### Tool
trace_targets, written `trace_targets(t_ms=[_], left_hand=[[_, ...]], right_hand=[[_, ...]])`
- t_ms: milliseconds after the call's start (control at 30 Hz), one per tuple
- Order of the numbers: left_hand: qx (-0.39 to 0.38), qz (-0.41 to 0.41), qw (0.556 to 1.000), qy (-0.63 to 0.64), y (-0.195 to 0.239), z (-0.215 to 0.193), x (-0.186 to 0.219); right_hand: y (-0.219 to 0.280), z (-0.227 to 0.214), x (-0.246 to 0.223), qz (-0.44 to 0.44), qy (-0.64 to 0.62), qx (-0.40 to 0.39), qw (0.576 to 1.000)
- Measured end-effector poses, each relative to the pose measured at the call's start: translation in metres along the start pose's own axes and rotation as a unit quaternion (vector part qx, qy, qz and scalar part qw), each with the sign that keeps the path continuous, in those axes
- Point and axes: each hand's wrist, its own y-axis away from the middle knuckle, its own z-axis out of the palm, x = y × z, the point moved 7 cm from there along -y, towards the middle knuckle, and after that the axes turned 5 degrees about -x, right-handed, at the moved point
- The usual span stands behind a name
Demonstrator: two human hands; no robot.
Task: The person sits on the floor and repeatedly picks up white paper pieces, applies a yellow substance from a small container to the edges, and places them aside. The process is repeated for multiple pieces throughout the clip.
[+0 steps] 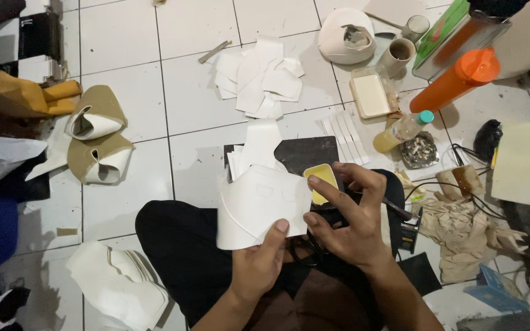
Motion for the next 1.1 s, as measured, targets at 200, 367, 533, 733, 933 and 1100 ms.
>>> trace_targets(t_ms=[200,367,533,733,933,1100], left_hand=[[0.055,-0.038,0.998,0.005,0.002,-0.003,-0.001],[0.044,-0.006,0.997,0.061,-0.002,0.008,0.012],[0.046,0.005,0.997,0.061,-0.004,0.011,0.015],[0.114,-0.006,0.991,0.064,-0.004,0.007,0.018],[0.232,-0.067,0.969,0.058,-0.016,-0.017,0.020],[0.267,-0.097,0.959,0.020,-0.083,-0.070,0.051]], right_hand=[[-0.004,-0.002,-0.003,-0.004,0.017,-0.028,0.999],[-0.002,-0.004,-0.013,-0.056,0.043,-0.019,0.997],[0.006,-0.004,-0.018,-0.090,0.098,-0.038,0.990],[0.013,-0.006,-0.030,-0.136,0.148,-0.035,0.979],[0.033,-0.002,-0.023,-0.154,0.099,-0.070,0.981],[0.058,-0.010,0.010,-0.058,0.079,-0.034,0.995]])
